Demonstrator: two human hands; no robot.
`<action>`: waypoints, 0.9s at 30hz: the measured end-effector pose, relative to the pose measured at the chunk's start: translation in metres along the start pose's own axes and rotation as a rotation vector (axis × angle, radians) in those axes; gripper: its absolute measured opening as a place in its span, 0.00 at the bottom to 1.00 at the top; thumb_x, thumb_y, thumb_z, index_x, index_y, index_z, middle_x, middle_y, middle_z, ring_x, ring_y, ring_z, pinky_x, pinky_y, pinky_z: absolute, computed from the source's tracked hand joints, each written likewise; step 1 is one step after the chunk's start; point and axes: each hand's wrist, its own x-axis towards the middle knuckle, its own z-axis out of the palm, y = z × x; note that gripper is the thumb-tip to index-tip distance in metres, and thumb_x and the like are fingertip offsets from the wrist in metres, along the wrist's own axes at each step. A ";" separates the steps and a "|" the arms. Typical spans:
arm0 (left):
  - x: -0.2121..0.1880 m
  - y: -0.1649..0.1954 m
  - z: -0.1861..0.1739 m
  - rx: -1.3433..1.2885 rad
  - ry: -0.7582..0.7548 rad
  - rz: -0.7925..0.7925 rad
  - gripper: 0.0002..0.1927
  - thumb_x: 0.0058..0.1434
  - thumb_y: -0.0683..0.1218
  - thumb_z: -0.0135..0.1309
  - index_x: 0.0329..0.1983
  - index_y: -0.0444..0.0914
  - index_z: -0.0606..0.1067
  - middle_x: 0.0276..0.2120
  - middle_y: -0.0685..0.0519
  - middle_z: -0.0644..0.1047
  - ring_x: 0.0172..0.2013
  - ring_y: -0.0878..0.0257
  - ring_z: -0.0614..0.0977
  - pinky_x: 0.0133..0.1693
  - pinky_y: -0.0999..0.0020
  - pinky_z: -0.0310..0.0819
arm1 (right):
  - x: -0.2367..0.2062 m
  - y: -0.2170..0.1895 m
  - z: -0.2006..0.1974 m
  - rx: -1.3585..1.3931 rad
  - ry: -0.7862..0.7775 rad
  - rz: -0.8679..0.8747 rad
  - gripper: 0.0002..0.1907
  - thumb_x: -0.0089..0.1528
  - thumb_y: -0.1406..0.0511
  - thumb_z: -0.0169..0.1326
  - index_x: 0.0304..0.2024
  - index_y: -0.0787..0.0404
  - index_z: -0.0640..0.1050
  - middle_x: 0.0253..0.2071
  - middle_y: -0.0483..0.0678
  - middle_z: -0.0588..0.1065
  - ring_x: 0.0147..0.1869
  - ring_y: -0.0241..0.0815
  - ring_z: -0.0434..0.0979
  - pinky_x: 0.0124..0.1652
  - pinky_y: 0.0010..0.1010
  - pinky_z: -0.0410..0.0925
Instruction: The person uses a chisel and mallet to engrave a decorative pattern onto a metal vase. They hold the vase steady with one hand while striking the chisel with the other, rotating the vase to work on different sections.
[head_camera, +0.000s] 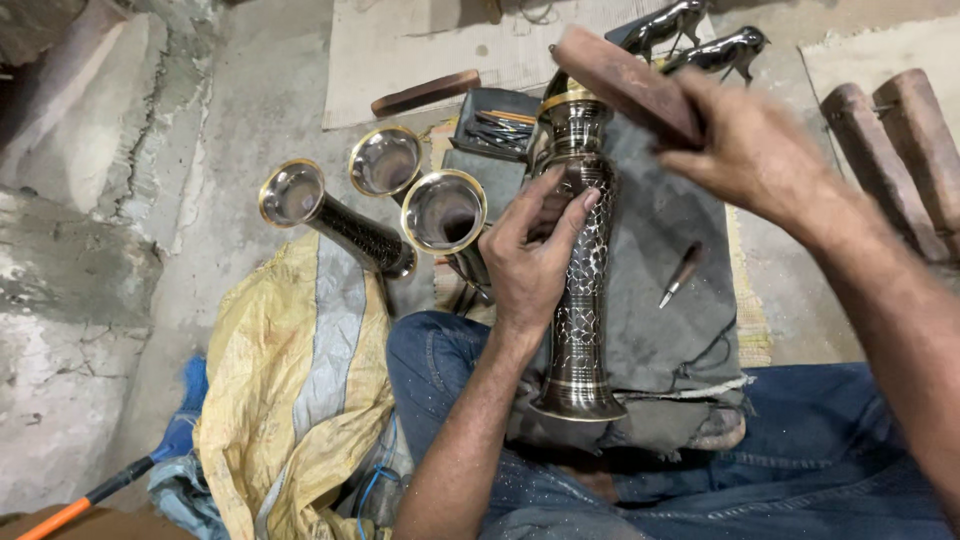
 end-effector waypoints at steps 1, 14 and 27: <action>0.000 -0.001 0.000 0.003 -0.006 0.027 0.18 0.64 0.42 0.65 0.57 0.34 0.78 0.41 0.50 0.85 0.38 0.66 0.87 0.40 0.73 0.82 | -0.004 -0.002 -0.010 -0.192 0.118 -0.106 0.25 0.60 0.61 0.66 0.57 0.60 0.75 0.46 0.57 0.80 0.47 0.53 0.82 0.46 0.44 0.74; 0.000 -0.005 0.002 0.035 0.000 0.042 0.18 0.64 0.41 0.65 0.57 0.35 0.78 0.39 0.50 0.85 0.37 0.67 0.87 0.41 0.73 0.83 | -0.021 -0.029 -0.065 -0.561 0.200 -0.232 0.12 0.64 0.62 0.63 0.46 0.58 0.76 0.36 0.49 0.78 0.43 0.50 0.81 0.44 0.46 0.73; 0.005 -0.004 0.002 0.014 -0.004 0.085 0.19 0.65 0.43 0.65 0.58 0.36 0.78 0.43 0.49 0.85 0.39 0.67 0.87 0.42 0.72 0.84 | -0.024 -0.036 -0.049 -0.536 0.160 -0.237 0.12 0.62 0.64 0.60 0.44 0.59 0.73 0.34 0.52 0.79 0.39 0.55 0.82 0.38 0.47 0.74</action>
